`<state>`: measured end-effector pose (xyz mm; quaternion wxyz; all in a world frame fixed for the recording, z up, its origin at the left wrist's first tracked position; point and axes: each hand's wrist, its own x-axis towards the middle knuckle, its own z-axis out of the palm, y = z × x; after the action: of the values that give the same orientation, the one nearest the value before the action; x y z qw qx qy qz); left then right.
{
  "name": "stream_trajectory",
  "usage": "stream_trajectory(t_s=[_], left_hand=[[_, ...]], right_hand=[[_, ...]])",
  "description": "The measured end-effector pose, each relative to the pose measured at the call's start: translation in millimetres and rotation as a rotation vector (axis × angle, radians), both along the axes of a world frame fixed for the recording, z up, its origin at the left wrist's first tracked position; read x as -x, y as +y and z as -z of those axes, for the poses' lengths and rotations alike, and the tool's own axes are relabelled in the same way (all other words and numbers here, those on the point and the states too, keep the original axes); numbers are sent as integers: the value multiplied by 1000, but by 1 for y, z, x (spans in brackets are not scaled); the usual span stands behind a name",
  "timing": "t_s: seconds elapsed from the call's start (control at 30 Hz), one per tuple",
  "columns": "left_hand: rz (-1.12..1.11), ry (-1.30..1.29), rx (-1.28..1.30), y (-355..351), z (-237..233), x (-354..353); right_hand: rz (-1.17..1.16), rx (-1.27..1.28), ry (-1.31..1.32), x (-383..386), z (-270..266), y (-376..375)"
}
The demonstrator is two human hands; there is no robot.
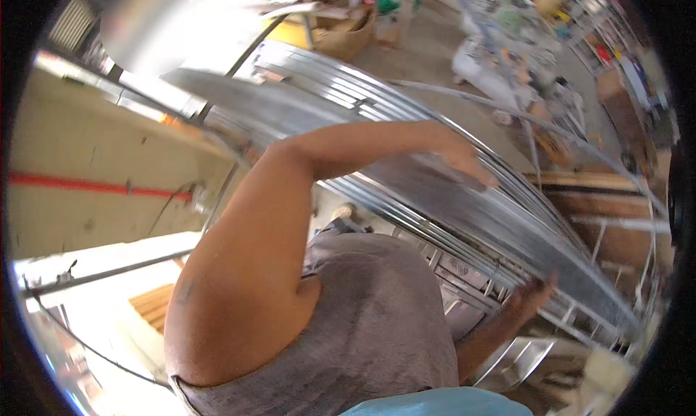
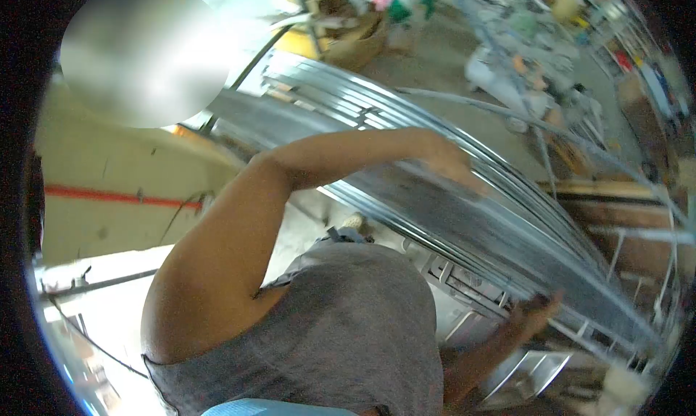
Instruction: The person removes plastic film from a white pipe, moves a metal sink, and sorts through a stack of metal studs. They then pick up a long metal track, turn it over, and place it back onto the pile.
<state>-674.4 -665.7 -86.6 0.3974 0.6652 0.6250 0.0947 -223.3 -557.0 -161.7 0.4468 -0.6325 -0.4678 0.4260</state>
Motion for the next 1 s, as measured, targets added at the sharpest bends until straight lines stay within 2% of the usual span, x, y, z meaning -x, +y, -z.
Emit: stream_trajectory(t_s=[0.03,0.07,0.13,0.17,0.2,0.27,0.3,0.37,0.4,0.43,0.47,0.5,0.53,0.57,0.6,0.63,0.67,0.8,0.83,0.87,0.93,1.0], left_hand=[[66,-106,27,9,16,-7],[127,-197,58,14,28,-8],[304,-121,249,8,18,-2],[301,-23,355,-1,0,7],[287,70,461,-16,-15,17],[155,126,300,-52,-2,51],[91,173,265,-67,5,71],[-25,220,382,-95,12,96],[-75,221,409,-107,32,112],[-163,290,534,-111,-5,105],[-234,342,459,-118,-7,110],[-215,371,450,-120,26,137],[-196,400,440,-122,58,163],[-256,439,272,-139,85,185],[-450,110,293,-147,62,173],[-273,339,218,-150,112,222],[-318,271,427,-139,41,177],[-279,232,172,-173,70,215],[-270,233,143,-185,81,226],[-271,212,3,-201,91,235],[-271,190,-142,-203,90,237],[-556,164,233,-197,70,230]], right_hand=[[-74,14,10,11,17,-14],[-140,37,234,37,25,-39],[-216,134,572,84,40,-80],[-232,193,686,104,48,-97],[-205,199,776,127,32,-110],[-159,180,897,157,-11,-115],[-56,76,956,158,-34,-105],[-26,45,908,132,-50,-65],[-31,48,885,117,-53,-51],[-4,53,864,108,-49,-46],[58,54,835,106,-40,-48],[161,47,803,107,-16,-48],[234,46,713,93,39,-34],[185,41,664,134,-14,-60],[230,112,589,143,-25,-67],[125,112,802,147,-18,-69],[94,168,810,151,-20,-75],[19,304,812,167,8,-90],[21,299,809,169,1,-100],[-22,332,787,174,-18,-112],[-67,360,766,185,-37,-128],[-126,383,801,195,-40,-140]])
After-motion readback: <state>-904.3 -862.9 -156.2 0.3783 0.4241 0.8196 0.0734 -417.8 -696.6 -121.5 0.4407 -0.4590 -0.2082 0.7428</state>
